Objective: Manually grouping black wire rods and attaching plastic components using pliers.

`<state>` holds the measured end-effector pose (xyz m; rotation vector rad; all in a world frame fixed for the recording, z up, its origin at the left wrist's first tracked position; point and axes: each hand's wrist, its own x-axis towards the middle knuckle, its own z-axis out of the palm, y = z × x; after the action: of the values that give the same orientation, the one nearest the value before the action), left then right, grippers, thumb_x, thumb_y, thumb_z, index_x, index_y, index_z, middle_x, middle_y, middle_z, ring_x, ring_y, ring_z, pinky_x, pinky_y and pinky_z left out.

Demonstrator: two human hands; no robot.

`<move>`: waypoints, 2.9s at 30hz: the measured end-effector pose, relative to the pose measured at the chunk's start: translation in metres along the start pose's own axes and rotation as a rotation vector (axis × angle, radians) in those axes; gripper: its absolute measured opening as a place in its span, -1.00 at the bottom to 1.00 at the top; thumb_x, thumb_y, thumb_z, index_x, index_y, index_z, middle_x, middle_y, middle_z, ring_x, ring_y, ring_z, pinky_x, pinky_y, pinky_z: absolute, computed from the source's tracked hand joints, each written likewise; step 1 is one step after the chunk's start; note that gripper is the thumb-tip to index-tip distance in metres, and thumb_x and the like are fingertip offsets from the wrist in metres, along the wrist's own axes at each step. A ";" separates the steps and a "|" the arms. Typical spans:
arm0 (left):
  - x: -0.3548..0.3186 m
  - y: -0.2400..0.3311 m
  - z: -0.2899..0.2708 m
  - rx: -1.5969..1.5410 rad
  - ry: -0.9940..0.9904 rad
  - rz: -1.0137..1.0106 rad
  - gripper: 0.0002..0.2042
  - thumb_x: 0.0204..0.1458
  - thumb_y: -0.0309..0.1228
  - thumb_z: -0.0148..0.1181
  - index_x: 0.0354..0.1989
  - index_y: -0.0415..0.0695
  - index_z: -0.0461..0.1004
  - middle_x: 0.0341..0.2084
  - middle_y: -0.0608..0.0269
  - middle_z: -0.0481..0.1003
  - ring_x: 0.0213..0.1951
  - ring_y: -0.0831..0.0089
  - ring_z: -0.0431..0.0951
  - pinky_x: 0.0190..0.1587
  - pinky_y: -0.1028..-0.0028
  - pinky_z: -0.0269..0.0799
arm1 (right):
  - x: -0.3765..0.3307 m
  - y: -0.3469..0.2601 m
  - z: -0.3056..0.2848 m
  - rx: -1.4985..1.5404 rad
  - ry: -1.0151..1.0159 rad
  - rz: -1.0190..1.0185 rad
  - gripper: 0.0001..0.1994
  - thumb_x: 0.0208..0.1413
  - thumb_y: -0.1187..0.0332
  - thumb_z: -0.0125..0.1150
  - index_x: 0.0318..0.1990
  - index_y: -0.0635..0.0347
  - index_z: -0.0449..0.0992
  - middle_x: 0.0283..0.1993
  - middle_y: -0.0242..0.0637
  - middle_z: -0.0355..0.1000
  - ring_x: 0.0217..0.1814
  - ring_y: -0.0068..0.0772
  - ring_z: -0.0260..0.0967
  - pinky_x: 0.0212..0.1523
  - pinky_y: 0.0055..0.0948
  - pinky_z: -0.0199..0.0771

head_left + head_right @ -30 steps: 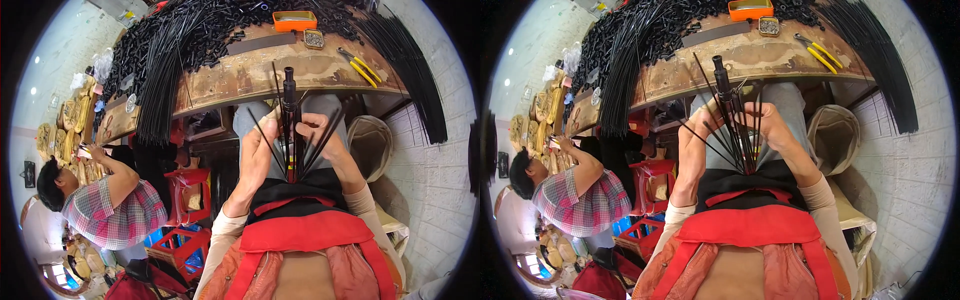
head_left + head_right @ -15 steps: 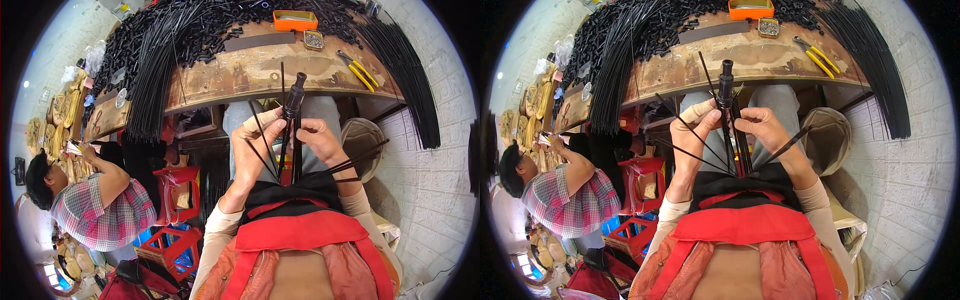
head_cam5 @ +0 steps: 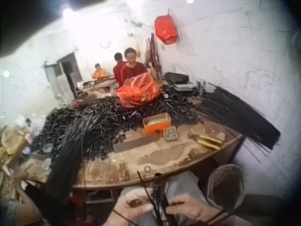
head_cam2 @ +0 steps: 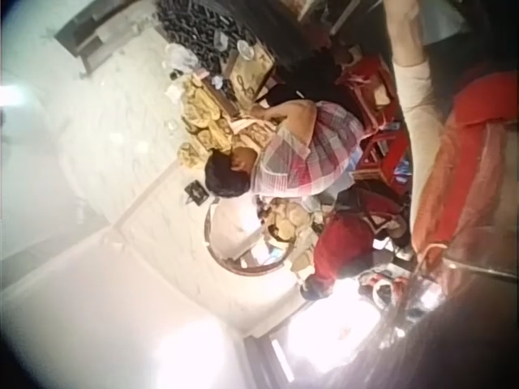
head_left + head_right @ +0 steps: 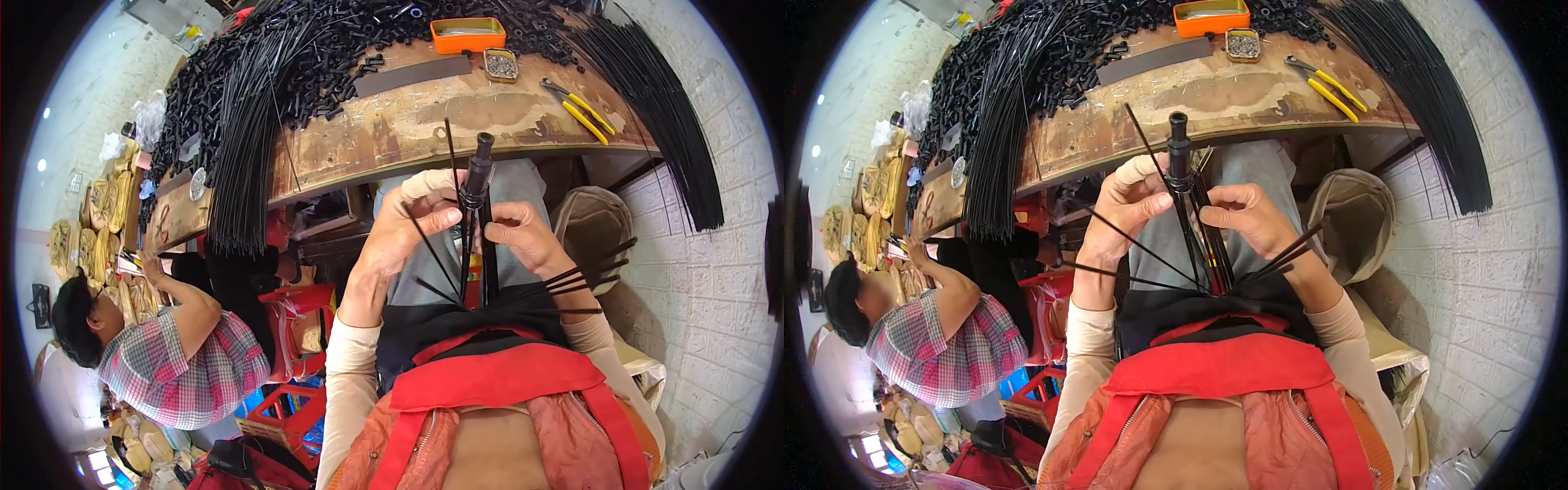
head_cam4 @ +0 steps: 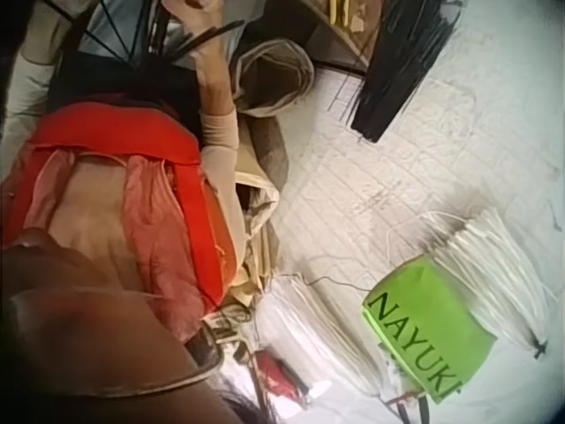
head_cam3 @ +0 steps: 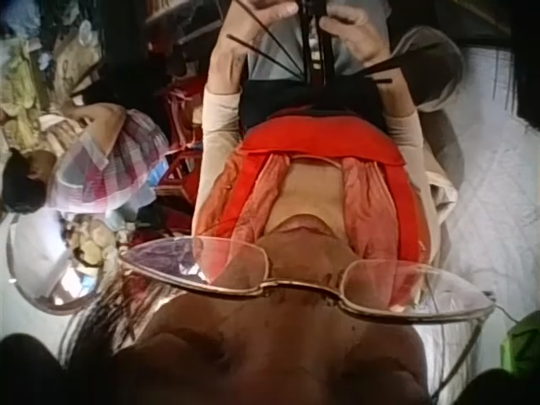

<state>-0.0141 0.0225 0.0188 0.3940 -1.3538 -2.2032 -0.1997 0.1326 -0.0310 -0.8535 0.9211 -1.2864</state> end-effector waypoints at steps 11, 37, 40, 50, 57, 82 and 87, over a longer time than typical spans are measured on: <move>0.002 0.010 0.004 0.120 -0.075 0.160 -0.68 -0.07 -0.67 0.31 -0.09 -0.26 0.49 -0.23 0.25 0.54 -0.15 0.51 0.52 -0.04 0.47 0.47 | -0.008 0.000 0.007 0.046 -0.015 0.024 -0.85 0.09 0.42 0.29 -0.19 0.24 0.58 -0.39 -0.46 0.52 -0.40 -0.71 0.39 -0.38 -0.67 0.30; -0.009 0.025 0.041 0.316 0.204 0.001 -0.82 0.02 -0.62 0.22 -0.20 -0.29 0.44 -0.40 0.21 0.50 -0.51 0.57 0.46 -0.49 0.55 0.43 | -0.010 -0.006 0.031 0.031 -0.061 -0.090 -0.79 0.23 0.46 0.10 -0.04 0.35 0.40 -0.19 -0.21 0.51 -0.15 -0.32 0.51 -0.05 -0.41 0.51; -0.013 0.028 0.042 0.272 0.156 -0.080 -0.80 0.02 -0.63 0.23 -0.18 -0.26 0.43 -0.37 0.22 0.49 -0.45 0.56 0.48 -0.46 0.55 0.45 | -0.010 -0.003 0.025 -0.009 -0.119 -0.062 -0.66 0.18 0.31 0.18 0.02 0.35 0.40 -0.21 -0.19 0.52 -0.16 -0.31 0.53 -0.05 -0.37 0.52; -0.014 0.030 0.026 0.336 0.079 -0.092 -0.70 0.19 -0.31 0.13 -0.01 -0.26 0.43 -0.15 0.19 0.52 -0.16 0.46 0.54 -0.05 0.39 0.52 | -0.019 -0.011 0.034 0.137 -0.090 0.053 -0.73 0.22 0.44 0.08 0.03 0.35 0.41 -0.22 -0.16 0.52 -0.17 -0.27 0.53 -0.10 -0.35 0.55; -0.002 0.021 0.018 0.333 0.181 -0.143 -0.84 0.13 -0.36 0.21 -0.27 -0.21 0.54 -0.41 0.33 0.55 -0.37 0.59 0.55 -0.31 0.53 0.55 | -0.019 -0.005 0.036 0.129 -0.075 0.085 -0.72 0.26 0.38 0.05 0.04 0.34 0.39 -0.22 -0.13 0.51 -0.18 -0.22 0.54 -0.12 -0.35 0.57; 0.017 0.003 -0.005 -0.072 0.207 -0.214 -0.87 0.15 -0.45 0.10 -0.20 -0.23 0.44 -0.32 0.12 0.54 -0.39 0.45 0.58 -0.28 0.44 0.61 | -0.008 0.000 0.032 0.177 -0.034 0.148 -0.75 0.25 0.35 0.08 -0.02 0.34 0.42 -0.23 -0.13 0.50 -0.19 -0.23 0.55 -0.12 -0.36 0.59; 0.018 0.007 -0.008 -0.034 0.181 -0.226 -0.88 0.14 -0.50 0.09 -0.19 -0.25 0.41 -0.30 0.12 0.52 -0.34 0.40 0.60 -0.24 0.42 0.61 | -0.005 -0.005 0.033 0.144 -0.025 0.152 -0.78 0.26 0.35 0.04 -0.10 0.35 0.42 -0.24 -0.09 0.50 -0.19 -0.14 0.55 -0.14 -0.29 0.57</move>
<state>-0.0233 0.0037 0.0221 0.7476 -1.2243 -2.3020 -0.1713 0.1380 -0.0128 -0.6732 0.8460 -1.1922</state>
